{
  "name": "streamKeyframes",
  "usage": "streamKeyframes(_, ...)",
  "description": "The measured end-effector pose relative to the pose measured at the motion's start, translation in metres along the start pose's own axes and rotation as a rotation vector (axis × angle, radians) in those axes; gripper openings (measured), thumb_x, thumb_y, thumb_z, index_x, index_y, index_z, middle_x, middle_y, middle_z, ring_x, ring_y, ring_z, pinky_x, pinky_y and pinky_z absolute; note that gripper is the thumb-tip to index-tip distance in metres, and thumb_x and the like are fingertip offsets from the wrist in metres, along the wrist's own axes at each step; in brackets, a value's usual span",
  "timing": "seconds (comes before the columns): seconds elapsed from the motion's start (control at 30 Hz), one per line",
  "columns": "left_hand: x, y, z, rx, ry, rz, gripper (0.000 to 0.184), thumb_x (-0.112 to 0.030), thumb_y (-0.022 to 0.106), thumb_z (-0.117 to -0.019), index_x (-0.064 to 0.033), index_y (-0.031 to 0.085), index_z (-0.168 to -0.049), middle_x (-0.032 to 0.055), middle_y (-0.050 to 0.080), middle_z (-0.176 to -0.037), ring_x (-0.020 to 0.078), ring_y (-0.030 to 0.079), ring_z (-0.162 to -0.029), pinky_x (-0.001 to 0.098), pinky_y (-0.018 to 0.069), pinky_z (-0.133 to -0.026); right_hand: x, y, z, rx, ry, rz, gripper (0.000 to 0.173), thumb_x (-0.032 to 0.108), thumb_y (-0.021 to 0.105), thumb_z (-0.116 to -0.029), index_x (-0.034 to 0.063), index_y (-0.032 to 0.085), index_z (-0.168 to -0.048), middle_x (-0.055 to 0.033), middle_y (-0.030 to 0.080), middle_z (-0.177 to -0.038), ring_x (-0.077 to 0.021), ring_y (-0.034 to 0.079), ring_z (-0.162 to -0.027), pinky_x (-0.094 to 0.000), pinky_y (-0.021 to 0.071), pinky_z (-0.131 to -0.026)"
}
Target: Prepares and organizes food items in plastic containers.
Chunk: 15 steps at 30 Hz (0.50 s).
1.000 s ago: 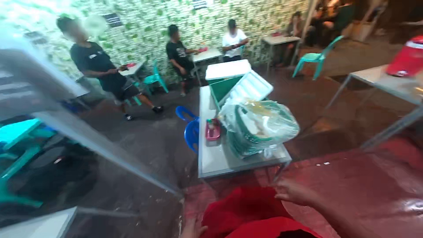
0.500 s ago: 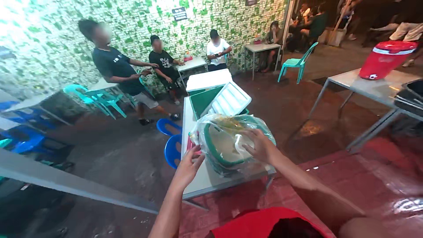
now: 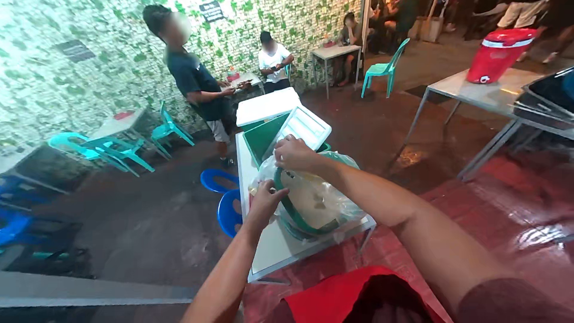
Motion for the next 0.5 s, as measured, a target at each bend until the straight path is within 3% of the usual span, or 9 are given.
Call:
streamKeyframes(0.1, -0.002, 0.0, -0.006, 0.005, 0.047, -0.105, 0.037, -0.018, 0.074, -0.0936, 0.0033, 0.062, -0.121, 0.0228, 0.055, -0.131, 0.0284, 0.063, -0.104, 0.0465, 0.0542, -0.091, -0.003, -0.01, -0.005, 0.015, 0.007, 0.108, 0.02, 0.019, 0.063, -0.0994, 0.0073, 0.077, -0.108, -0.0089, 0.063, -0.135, -0.0357, 0.047, -0.135, -0.0627, 0.0418, -0.099)
streamKeyframes(0.23, -0.006, -0.003, -0.003, -0.079, 0.207, -0.049, 0.028, -0.014, 0.071, -0.0926, 0.0014, 0.064, -0.115, 0.0197, 0.056, -0.129, 0.0276, 0.061, -0.108, 0.0481, 0.0531, -0.09, -0.033, -0.03, -0.001, -0.111, 0.073, 0.101, 0.018, 0.013, 0.062, -0.0972, 0.0027, 0.075, -0.105, -0.0139, 0.065, -0.13, -0.039, 0.049, -0.134, -0.0654, 0.0427, -0.098)
streamKeyframes(0.4, -0.01, -0.01, 0.004, -0.232, 0.417, 0.029, 0.016, -0.017, 0.063, -0.0924, -0.0025, 0.066, -0.098, 0.0134, 0.055, -0.138, 0.0225, 0.055, -0.126, 0.0426, 0.0517, -0.097, -0.111, -0.052, 0.028, -0.177, 0.364, -0.04, 0.025, 0.02, 0.065, -0.0979, 0.0005, 0.075, -0.11, -0.0214, 0.064, -0.131, -0.0447, 0.048, -0.135, -0.0703, 0.0418, -0.102)
streamKeyframes(0.5, -0.015, -0.012, 0.004, -0.256, 0.475, 0.038, 0.015, -0.017, 0.063, -0.0926, -0.0027, 0.065, -0.095, 0.0123, 0.057, -0.136, 0.02, 0.056, -0.124, 0.0403, 0.0516, -0.097, -0.156, -0.051, 0.05, -0.191, 0.469, -0.117, 0.027, 0.024, 0.066, -0.0979, 0.0012, 0.075, -0.11, -0.0207, 0.063, -0.133, -0.0447, 0.049, -0.134, -0.0703, 0.042, -0.103)
Point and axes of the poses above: each hand's wrist, its own z-axis away from the middle knuckle, its own y-axis out of the palm, x = y × z, the point moved 6 cm from there along -z, towards the middle knuckle
